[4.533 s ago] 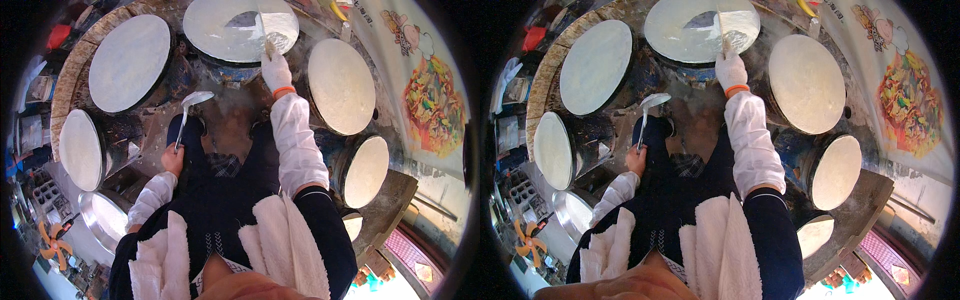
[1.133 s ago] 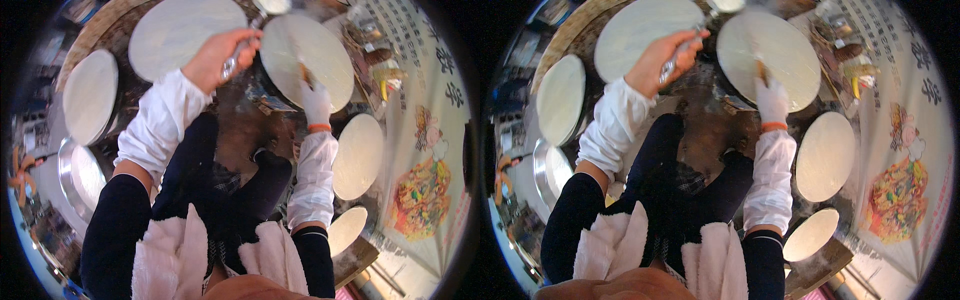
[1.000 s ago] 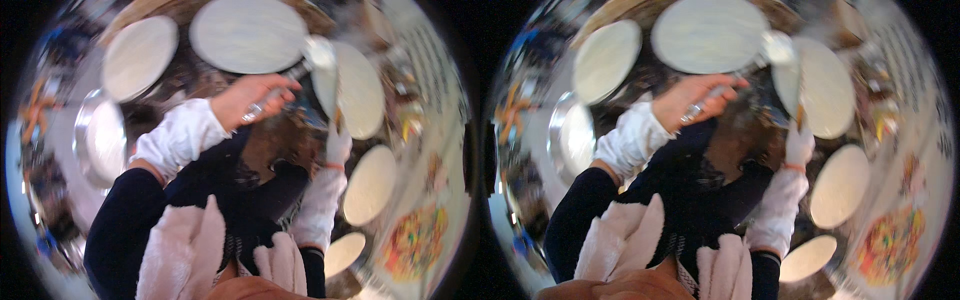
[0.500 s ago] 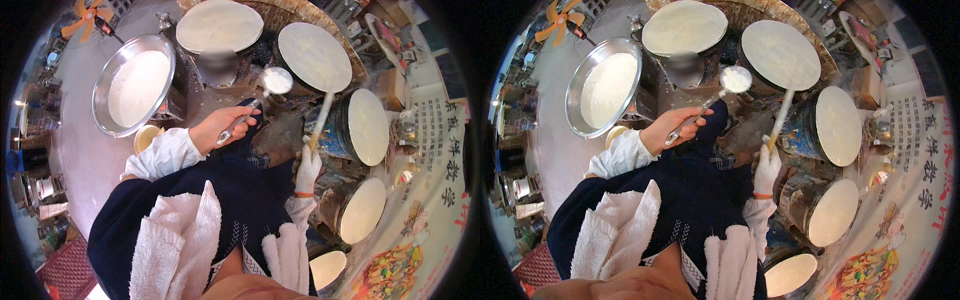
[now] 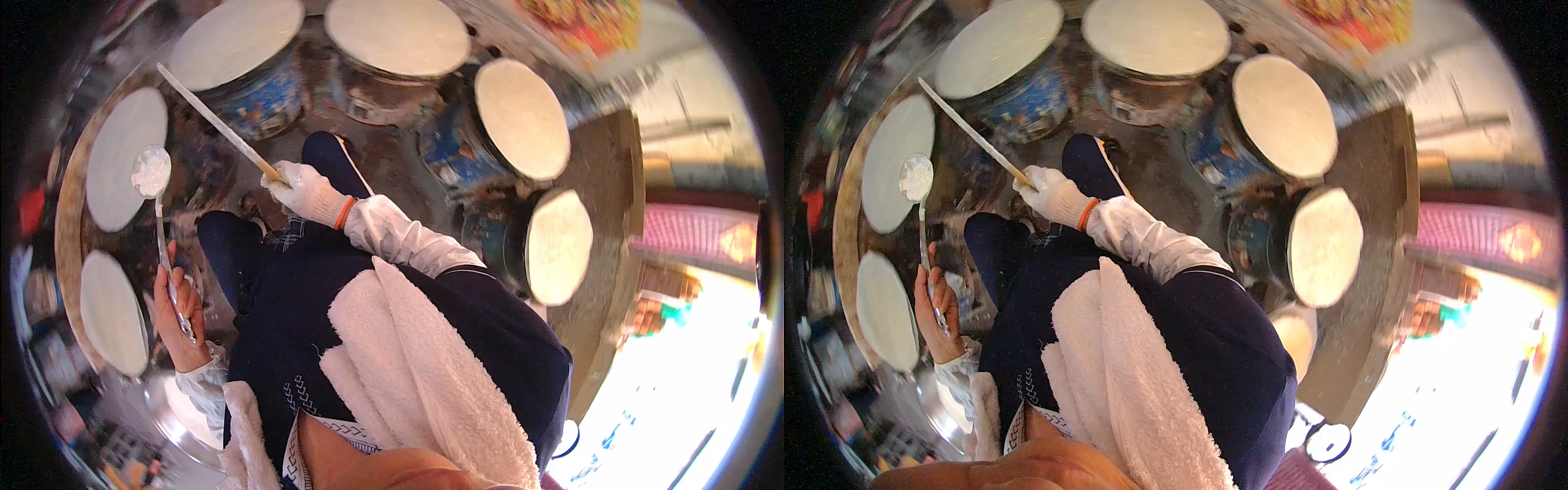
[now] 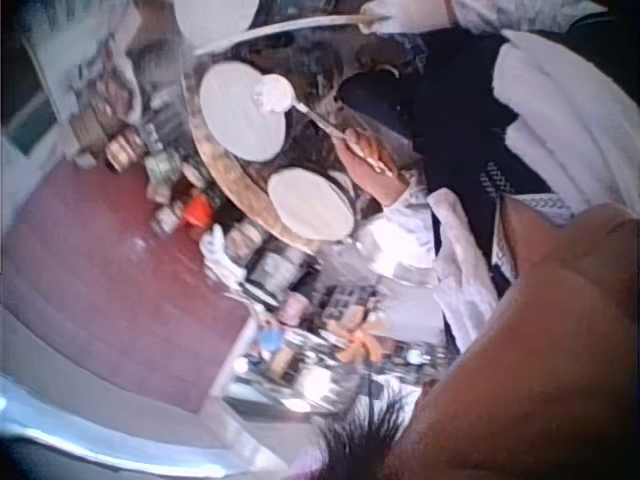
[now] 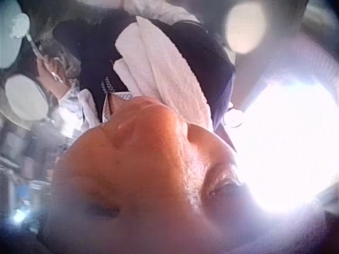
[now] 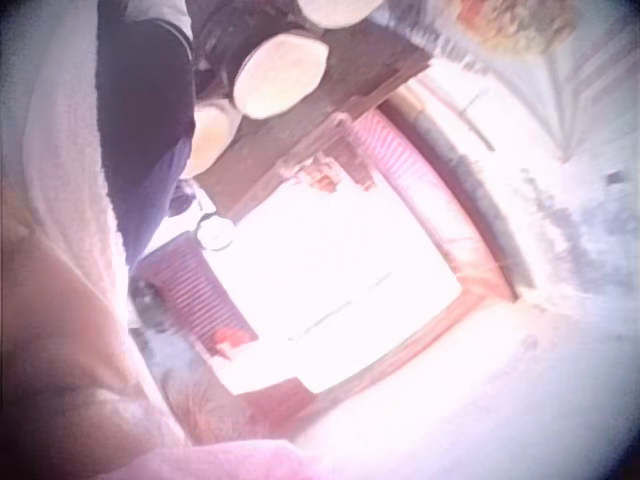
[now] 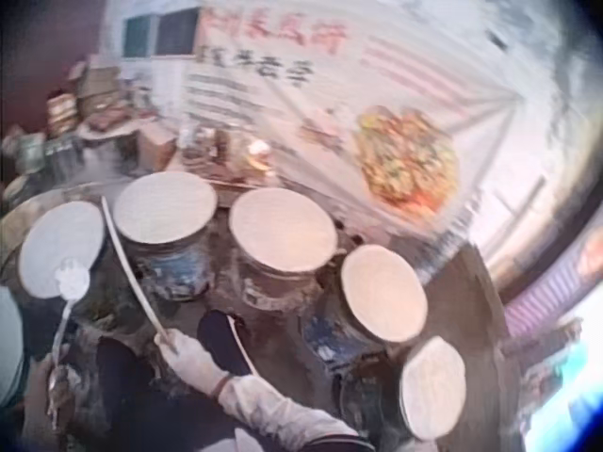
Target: The person ladles batter onto multiple hot griddles and spreads it into thin, round crepes using a wooden spreader. They flip the crepes with a metal spatula and remove finished ones to a stack while continuously adding new batter to available griddles.
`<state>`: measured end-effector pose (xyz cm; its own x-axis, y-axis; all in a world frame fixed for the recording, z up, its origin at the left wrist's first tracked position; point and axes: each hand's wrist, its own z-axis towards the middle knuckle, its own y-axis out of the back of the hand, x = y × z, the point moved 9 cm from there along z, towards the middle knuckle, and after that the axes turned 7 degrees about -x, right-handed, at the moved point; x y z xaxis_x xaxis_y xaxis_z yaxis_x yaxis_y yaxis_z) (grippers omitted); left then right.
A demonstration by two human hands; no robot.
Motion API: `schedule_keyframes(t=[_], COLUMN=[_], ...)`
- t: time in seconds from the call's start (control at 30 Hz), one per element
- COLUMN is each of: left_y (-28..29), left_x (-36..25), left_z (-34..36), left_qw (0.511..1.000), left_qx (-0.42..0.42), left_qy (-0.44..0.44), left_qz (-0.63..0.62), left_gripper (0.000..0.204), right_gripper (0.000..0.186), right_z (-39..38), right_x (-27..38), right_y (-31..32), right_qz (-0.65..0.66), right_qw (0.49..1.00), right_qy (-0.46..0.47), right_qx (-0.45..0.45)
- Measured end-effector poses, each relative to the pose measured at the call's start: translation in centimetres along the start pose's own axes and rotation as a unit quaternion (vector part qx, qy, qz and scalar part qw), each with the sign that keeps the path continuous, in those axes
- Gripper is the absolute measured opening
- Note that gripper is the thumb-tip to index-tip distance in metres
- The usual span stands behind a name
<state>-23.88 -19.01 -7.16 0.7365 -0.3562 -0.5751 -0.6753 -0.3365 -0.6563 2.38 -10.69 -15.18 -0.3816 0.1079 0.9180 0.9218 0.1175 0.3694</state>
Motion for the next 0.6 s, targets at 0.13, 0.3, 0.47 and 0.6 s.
schedule_keyframes(t=[0.13, 0.3, 0.47, 0.6], left_y=[-7.0, -9.8, -13.7, -16.7], left_x=[0.4, 0.7, 2.6, 5.9], left_z=[-2.5, -3.2, -4.9, -3.9], left_qw=[0.995, 0.973, 0.949, 0.939], left_qx=[0.049, 0.172, 0.215, 0.204], left_qy=[0.010, 0.132, 0.193, 0.224], left_qz=[0.084, 0.079, 0.127, 0.164], left_gripper=[0.047, 0.049, 0.048, 0.046], right_gripper=[0.023, 0.016, 0.019, 0.025], right_z=[-6.1, -17.0, -28.5, -36.9], right_x=[-1.0, -3.9, -9.7, -10.5], right_y=[6.4, 10.8, 15.8, 24.3], right_qz=[0.000, 0.094, 0.038, -0.076], right_qw=[0.991, 0.942, 0.839, 0.709], right_qy=[-0.045, -0.139, -0.227, -0.253], right_qx=[-0.124, -0.290, -0.493, -0.654])
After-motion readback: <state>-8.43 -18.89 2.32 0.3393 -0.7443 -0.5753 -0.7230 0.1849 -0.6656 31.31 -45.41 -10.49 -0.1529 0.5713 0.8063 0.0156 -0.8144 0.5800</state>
